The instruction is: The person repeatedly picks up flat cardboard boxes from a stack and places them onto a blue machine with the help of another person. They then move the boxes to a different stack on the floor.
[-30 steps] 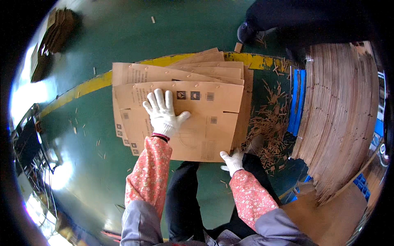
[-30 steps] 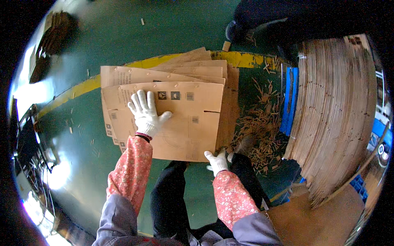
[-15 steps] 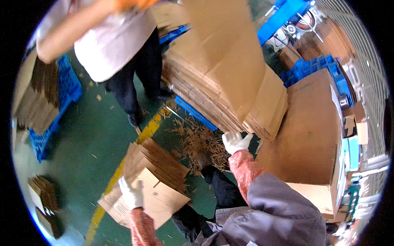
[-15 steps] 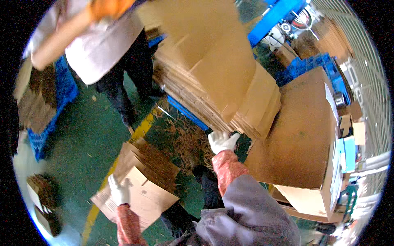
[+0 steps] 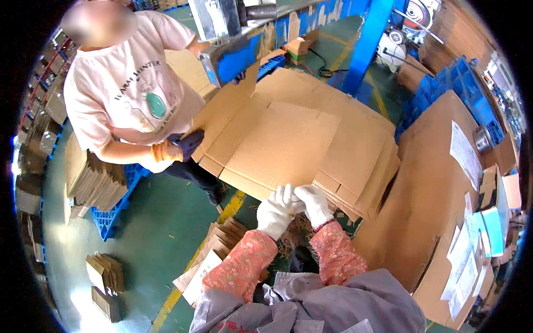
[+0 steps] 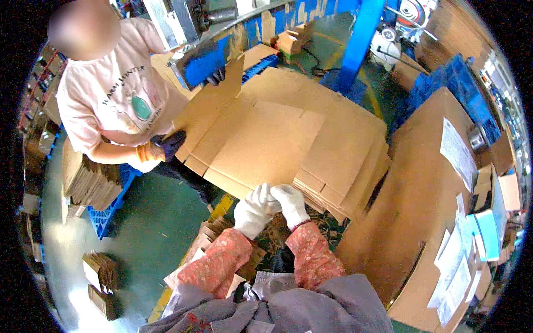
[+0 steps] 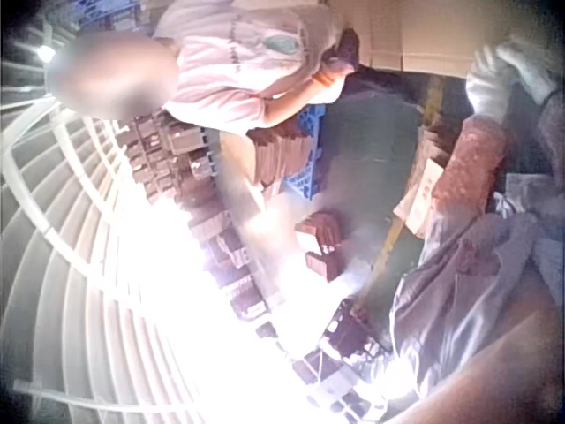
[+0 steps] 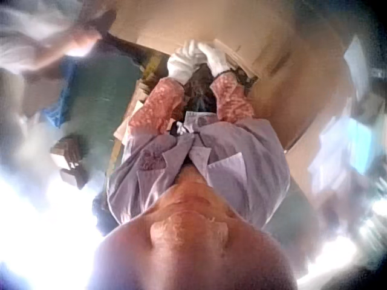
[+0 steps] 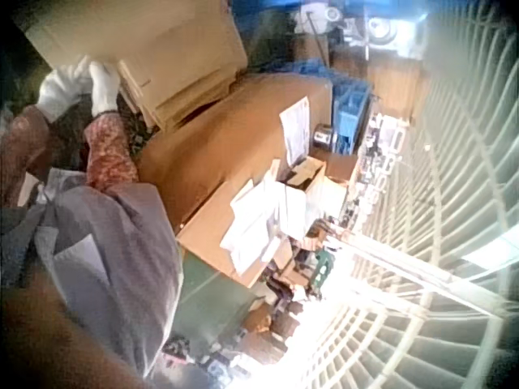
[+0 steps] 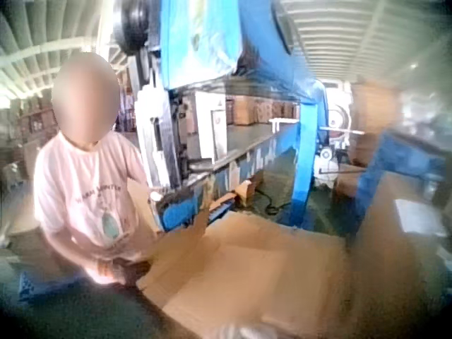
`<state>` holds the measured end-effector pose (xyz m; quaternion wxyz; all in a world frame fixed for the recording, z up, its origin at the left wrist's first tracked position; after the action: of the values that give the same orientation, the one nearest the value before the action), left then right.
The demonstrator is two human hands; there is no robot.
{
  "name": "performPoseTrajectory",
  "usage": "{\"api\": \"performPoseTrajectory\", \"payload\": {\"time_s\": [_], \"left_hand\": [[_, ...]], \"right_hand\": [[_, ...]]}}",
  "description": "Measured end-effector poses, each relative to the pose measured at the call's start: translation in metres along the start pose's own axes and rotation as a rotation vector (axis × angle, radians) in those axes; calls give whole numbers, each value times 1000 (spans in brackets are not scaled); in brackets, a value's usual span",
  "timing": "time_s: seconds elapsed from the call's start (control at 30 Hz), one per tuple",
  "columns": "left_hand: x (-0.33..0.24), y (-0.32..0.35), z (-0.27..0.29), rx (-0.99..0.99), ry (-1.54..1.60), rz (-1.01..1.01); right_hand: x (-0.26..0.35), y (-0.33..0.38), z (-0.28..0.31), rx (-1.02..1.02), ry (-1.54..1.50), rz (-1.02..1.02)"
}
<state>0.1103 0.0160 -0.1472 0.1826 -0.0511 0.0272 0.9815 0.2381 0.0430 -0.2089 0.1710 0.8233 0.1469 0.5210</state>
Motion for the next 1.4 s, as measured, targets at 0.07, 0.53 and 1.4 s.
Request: {"api": "performPoseTrajectory", "payload": {"time_s": [0.07, 0.53, 1.4], "left_hand": [[28, -13, -4, 39, -9, 57], [31, 51, 285, -897, 563, -36], [-52, 193, 66, 18, 1185, 1082]], "right_hand": [[34, -8, -23, 196, 49, -10], [400, -118, 53, -35, 188, 994], [646, -386, -146, 328, 977, 249]]}}
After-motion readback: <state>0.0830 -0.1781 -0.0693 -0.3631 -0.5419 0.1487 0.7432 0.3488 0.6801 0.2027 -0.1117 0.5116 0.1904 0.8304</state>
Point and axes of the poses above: each hand's wrist, its own y-axis away from the middle knuckle, its own z-axis out of the back of the hand, x = y × z, the point moved 4 cm from there along -y, towards the middle knuckle, and after that the axes turned 1 degree about y, right-handed, at the moved point
